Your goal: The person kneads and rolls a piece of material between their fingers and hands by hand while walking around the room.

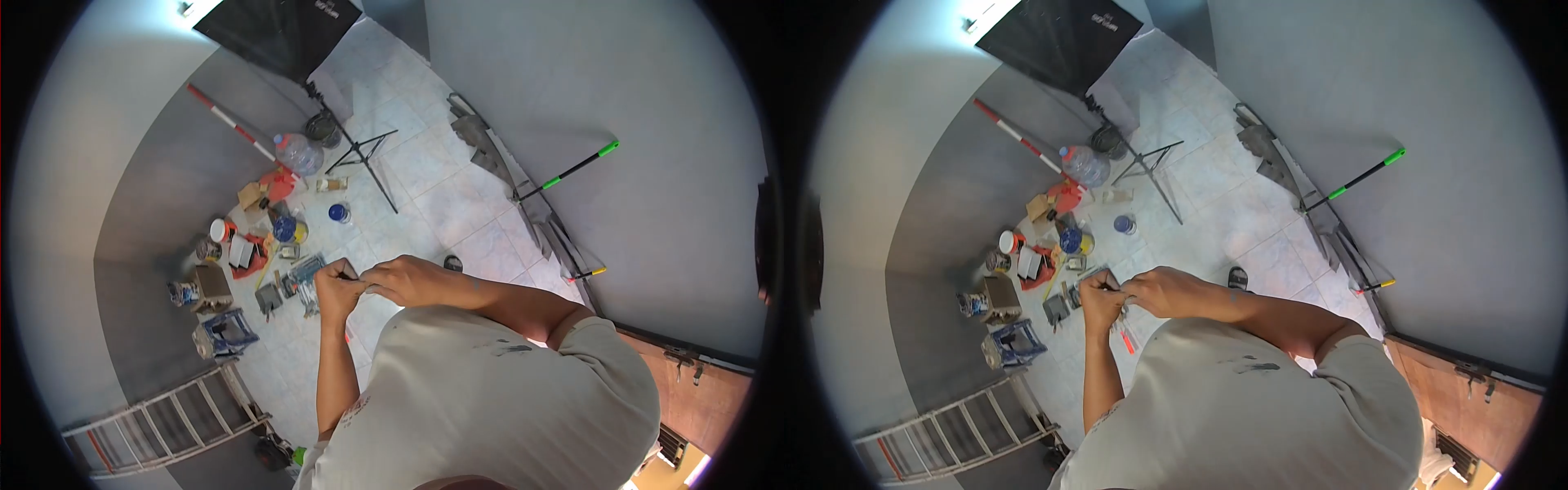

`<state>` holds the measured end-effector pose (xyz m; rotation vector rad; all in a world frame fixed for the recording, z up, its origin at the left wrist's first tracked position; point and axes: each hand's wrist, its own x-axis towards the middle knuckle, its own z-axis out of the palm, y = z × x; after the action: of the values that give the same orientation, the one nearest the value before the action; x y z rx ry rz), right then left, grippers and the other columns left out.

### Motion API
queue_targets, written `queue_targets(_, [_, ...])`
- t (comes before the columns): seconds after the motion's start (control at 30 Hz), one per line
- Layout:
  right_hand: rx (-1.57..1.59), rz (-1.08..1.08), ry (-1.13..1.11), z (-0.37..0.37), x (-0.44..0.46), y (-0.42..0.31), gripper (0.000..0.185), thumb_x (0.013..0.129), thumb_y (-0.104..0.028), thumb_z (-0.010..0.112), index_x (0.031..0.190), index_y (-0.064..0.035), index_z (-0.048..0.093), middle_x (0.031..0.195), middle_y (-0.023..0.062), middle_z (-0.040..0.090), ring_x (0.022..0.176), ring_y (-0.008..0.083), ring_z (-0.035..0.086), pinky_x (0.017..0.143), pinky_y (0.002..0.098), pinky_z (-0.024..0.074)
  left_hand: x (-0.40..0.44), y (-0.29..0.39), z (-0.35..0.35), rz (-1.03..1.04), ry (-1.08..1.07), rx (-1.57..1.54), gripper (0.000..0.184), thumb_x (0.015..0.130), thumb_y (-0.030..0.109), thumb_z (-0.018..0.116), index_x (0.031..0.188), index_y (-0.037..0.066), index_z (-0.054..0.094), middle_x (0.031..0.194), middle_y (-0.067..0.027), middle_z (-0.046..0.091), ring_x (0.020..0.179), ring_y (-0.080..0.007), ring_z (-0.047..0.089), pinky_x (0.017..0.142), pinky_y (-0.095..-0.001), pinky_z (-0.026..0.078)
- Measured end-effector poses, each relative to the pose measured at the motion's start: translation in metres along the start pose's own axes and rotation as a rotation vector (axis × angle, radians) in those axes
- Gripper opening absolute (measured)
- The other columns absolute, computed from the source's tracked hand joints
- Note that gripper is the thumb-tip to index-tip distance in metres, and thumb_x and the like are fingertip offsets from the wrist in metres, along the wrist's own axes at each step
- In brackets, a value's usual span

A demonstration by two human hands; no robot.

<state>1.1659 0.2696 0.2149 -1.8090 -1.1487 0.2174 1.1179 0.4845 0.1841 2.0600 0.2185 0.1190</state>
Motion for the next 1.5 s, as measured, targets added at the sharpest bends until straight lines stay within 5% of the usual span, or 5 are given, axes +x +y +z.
queue_targets(0.47, [-0.375, 0.203, 0.591, -0.215, -0.003, 0.177, 0.016, 0.094, -0.014, 0.077, 0.102, -0.0022, 0.069, 0.088, 0.0128, 0.075, 0.071, 0.0335, 0.072, 0.061, 0.0392, 0.0573, 0.3, 0.129, 0.208, 0.123, -0.444, -0.068, 0.044, 0.065, 0.006, 0.094, 0.059, 0.005, 0.051, 0.055, 0.0027, 0.051, 0.057, -0.0047, 0.045, 0.05, -0.0263, 0.035])
queue_targets(0.7, [-0.106, 0.431, 0.471, -0.347, 0.077, 0.292, 0.031, 0.097, -0.014, 0.071, 0.126, -0.0027, 0.07, 0.114, 0.0187, 0.074, 0.102, 0.0378, 0.071, 0.091, 0.0438, 0.0566, 0.495, 0.153, 0.277, 0.319, -0.615, 0.041, 0.037, 0.06, 0.011, 0.094, 0.064, 0.002, 0.059, 0.059, -0.0084, 0.058, 0.053, -0.0167, 0.052, 0.053, -0.0335, 0.042])
queue_targets(1.0, [-0.394, 0.466, 0.667, -0.456, 0.176, 0.389, 0.024, 0.094, -0.015, 0.077, 0.113, -0.0017, 0.071, 0.094, 0.0146, 0.075, 0.08, 0.0333, 0.074, 0.071, 0.0407, 0.0592, 0.687, 0.209, 0.325, 0.457, -0.528, 0.131, 0.045, 0.054, 0.026, 0.097, 0.063, 0.003, 0.059, 0.062, -0.0122, 0.06, 0.054, -0.0268, 0.055, 0.055, -0.0391, 0.046])
queue_targets(1.17, [-0.45, 0.478, 0.709, -0.492, 0.205, 0.448, 0.027, 0.092, -0.019, 0.08, 0.111, -0.0017, 0.072, 0.092, 0.0134, 0.075, 0.077, 0.0301, 0.073, 0.069, 0.0396, 0.0594, 0.759, 0.221, 0.332, 0.229, -0.595, 0.174, 0.04, 0.057, 0.025, 0.096, 0.064, 0.004, 0.062, 0.061, -0.0101, 0.065, 0.056, -0.0253, 0.063, 0.057, -0.0374, 0.049])
queue_targets(1.5, [-0.279, 0.205, 0.328, -0.644, 0.319, 0.586, 0.032, 0.093, -0.021, 0.079, 0.118, -0.0017, 0.072, 0.094, 0.0118, 0.074, 0.078, 0.0296, 0.071, 0.066, 0.0395, 0.058, 0.919, 0.222, 0.354, 0.228, -0.369, 0.119, 0.031, 0.058, 0.014, 0.09, 0.065, 0.002, 0.062, 0.059, -0.0099, 0.063, 0.052, -0.0185, 0.057, 0.053, -0.0337, 0.045])
